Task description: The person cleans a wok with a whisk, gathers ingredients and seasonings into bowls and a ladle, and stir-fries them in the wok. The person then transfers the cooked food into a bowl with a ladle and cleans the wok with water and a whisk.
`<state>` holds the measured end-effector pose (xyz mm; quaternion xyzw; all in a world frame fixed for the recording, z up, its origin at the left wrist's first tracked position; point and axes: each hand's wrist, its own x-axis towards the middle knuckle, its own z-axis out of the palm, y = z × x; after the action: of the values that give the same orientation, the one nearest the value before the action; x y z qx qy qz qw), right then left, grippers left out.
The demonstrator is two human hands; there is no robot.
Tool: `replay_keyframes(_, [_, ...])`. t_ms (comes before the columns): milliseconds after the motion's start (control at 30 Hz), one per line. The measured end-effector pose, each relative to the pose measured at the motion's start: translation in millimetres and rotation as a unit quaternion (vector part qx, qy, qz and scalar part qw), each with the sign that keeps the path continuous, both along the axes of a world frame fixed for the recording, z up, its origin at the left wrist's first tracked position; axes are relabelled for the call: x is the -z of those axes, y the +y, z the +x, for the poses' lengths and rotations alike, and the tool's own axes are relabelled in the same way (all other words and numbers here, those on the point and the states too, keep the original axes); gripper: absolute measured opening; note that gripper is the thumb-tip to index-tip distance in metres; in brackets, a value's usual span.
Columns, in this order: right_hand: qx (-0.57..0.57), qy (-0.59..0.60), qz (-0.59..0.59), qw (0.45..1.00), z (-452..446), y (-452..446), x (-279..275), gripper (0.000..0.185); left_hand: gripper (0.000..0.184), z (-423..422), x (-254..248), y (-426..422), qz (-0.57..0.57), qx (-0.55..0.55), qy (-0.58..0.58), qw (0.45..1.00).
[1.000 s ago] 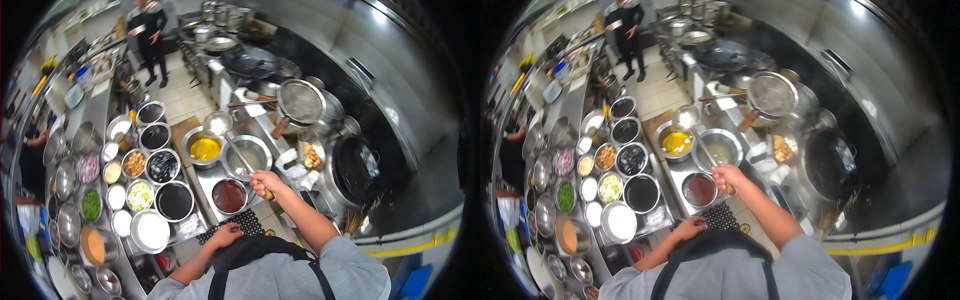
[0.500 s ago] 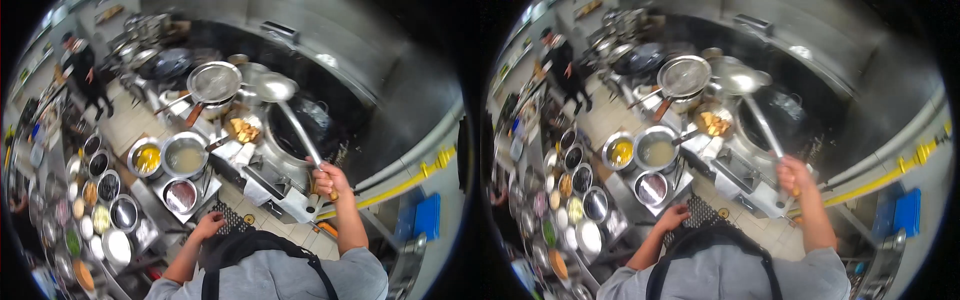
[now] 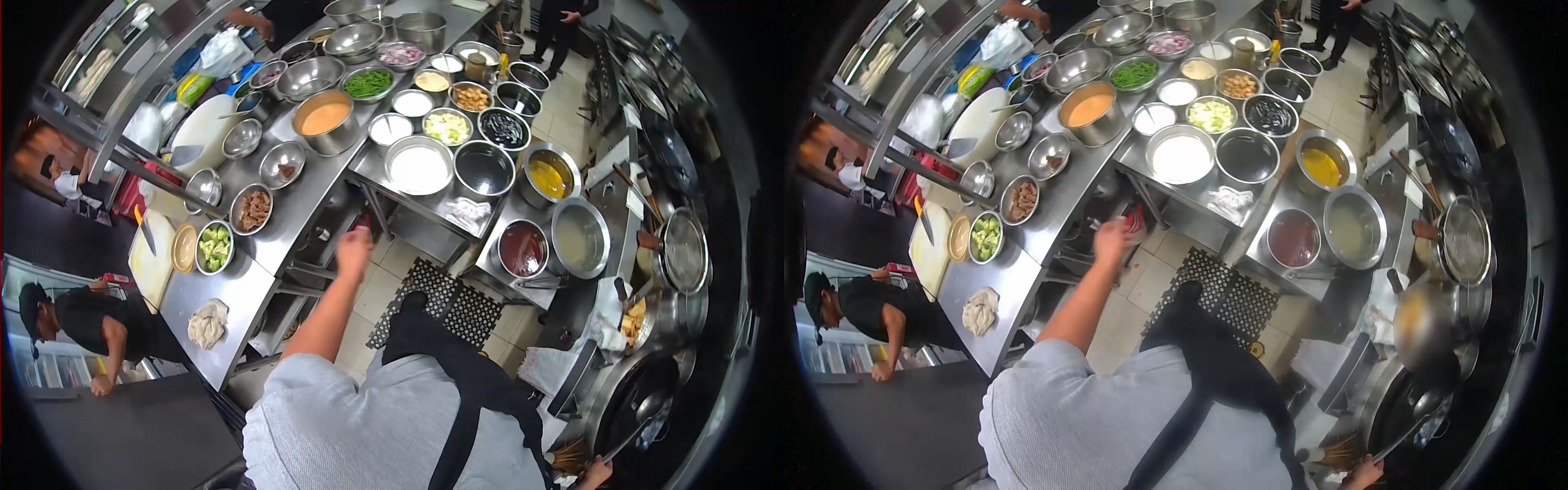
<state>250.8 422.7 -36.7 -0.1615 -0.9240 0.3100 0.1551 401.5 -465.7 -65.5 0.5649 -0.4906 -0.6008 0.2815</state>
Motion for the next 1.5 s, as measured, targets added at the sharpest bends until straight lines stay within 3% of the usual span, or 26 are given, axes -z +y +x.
replay_keyframes(33, [-0.005, 0.004, -0.001, 1.000, -0.8, -15.6, -14.7, 0.025, 0.032, 17.0, -9.2, -23.1, 0.064, -0.105, 0.032, 0.992])
replay_keyframes(67, [0.071, -0.079, -0.177, 0.978, 1.6, -27.2, -36.0, 0.023, 0.033, 32.9, -2.9, -49.1, 0.029, -0.146, 0.058, 0.987])
replay_keyframes(100, [0.146, -0.163, -0.341, 0.914, 3.0, -53.4, -60.0, 0.020, 0.035, 47.7, 5.3, -71.2, -0.003, -0.185, 0.079, 0.980])
replay_keyframes(167, [0.153, -0.171, -0.262, 0.937, -11.0, -61.7, -55.7, 0.025, 0.039, 57.1, -10.4, -107.9, -0.002, -0.191, 0.098, 0.977])
replay_keyframes(300, [0.216, -0.129, -0.350, 0.902, -42.1, -68.6, -60.4, 0.027, 0.043, 54.8, -26.7, -147.8, 0.045, -0.237, 0.152, 0.958])
replay_keyframes(367, [0.209, -0.130, -0.347, 0.905, -47.8, -67.7, -58.8, 0.028, 0.045, 53.2, -30.7, -150.1, 0.143, -0.319, 0.259, 0.900])
replay_keyframes(433, [0.206, -0.134, -0.346, 0.906, -51.2, -63.5, -55.7, 0.028, 0.050, 63.4, -22.8, -151.0, 0.170, -0.329, 0.278, 0.886])
replay_keyframes(500, [0.206, -0.131, -0.341, 0.908, -50.2, -55.1, -52.7, 0.029, 0.044, 65.1, -14.6, -151.7, 0.145, -0.237, 0.204, 0.939])
replay_keyframes(633, [0.181, -0.158, -0.327, 0.914, -56.4, -66.3, -54.6, 0.031, 0.037, 41.1, -5.8, -192.1, 0.027, -0.181, 0.177, 0.967])
replay_keyframes(667, [0.165, -0.182, -0.313, 0.917, -51.7, -87.3, -72.1, 0.033, 0.037, 41.0, 11.0, -221.1, 0.083, -0.191, 0.220, 0.953])
replay_keyframes(700, [0.195, -0.178, -0.186, 0.946, -44.6, -103.6, -72.4, 0.028, 0.035, 26.6, 2.6, -225.5, 0.091, -0.258, 0.204, 0.940])
replay_keyframes(733, [0.152, -0.149, -0.185, 0.959, -44.5, -59.6, -38.6, 0.016, 0.036, 36.3, 51.7, -270.7, 0.141, -0.221, 0.242, 0.934])
replay_keyframes(767, [0.182, -0.209, -0.062, 0.959, -44.4, -58.0, -38.4, 0.015, 0.042, 31.3, 53.5, -274.4, 0.123, -0.259, 0.244, 0.927])
replay_keyframes(800, [0.194, -0.207, -0.022, 0.959, -36.4, -85.8, -57.2, 0.023, 0.048, 38.8, 73.7, -288.6, 0.053, -0.212, 0.273, 0.937])
replay_keyframes(833, [0.195, -0.214, 0.016, 0.957, -21.3, -128.7, -76.9, 0.031, 0.043, 54.1, 107.9, -300.9, -0.070, -0.119, 0.136, 0.981])
replay_keyframes(867, [0.206, -0.214, 0.007, 0.955, -8.7, -132.9, -79.5, 0.031, 0.039, 68.2, 137.0, -310.2, -0.213, -0.046, -0.067, 0.974])
replay_keyframes(900, [0.176, -0.206, 0.068, 0.960, -4.9, -136.2, -79.2, 0.035, 0.034, 81.0, 161.5, -316.6, -0.334, -0.025, -0.228, 0.914])
replay_keyframes(933, [0.143, -0.196, 0.130, 0.961, -3.9, -138.7, -78.3, 0.039, 0.032, 61.4, 103.1, -258.3, -0.143, -0.134, -0.011, 0.981])
replay_keyframes(967, [0.143, -0.194, 0.125, 0.963, -1.3, -142.0, -76.1, 0.039, 0.030, 28.0, 1.6, -172.2, 0.021, -0.317, 0.205, 0.926])
replay_keyframes(1033, [0.123, -0.191, 0.182, 0.957, 4.5, -144.4, -69.5, 0.048, 0.029, 47.8, 5.6, -137.8, -0.014, -0.212, 0.088, 0.973])
replay_keyframes(1167, [0.127, -0.171, 0.194, 0.958, 8.2, -140.3, -53.5, 0.055, 0.024, 43.4, -46.1, -85.8, 0.011, -0.066, 0.081, 0.995])
replay_keyframes(1300, [0.149, -0.235, 0.201, 0.939, 3.0, -170.0, -63.3, 0.063, 0.019, -13.4, -103.8, -83.0, 0.022, 0.097, 0.054, 0.994])
replay_keyframes(1367, [0.117, -0.298, 0.232, 0.919, -1.1, -162.5, -71.3, 0.063, 0.018, -43.4, -114.5, -91.0, 0.019, 0.107, 0.058, 0.992])
replay_keyframes(1433, [0.251, -0.371, 0.284, 0.848, -29.3, -224.5, -126.8, 0.059, 0.019, -73.9, -110.8, -100.7, 0.009, 0.149, 0.087, 0.985])
replay_keyframes(1467, [0.289, -0.231, 0.341, 0.864, -47.0, -249.6, -140.9, 0.051, 0.020, -90.3, -108.0, -102.9, 0.018, 0.167, 0.107, 0.980])
replay_keyframes(1500, [0.202, -0.121, 0.347, 0.908, -75.4, -253.9, -147.2, 0.047, 0.022, -105.5, -105.7, -106.2, 0.026, 0.187, 0.127, 0.974])
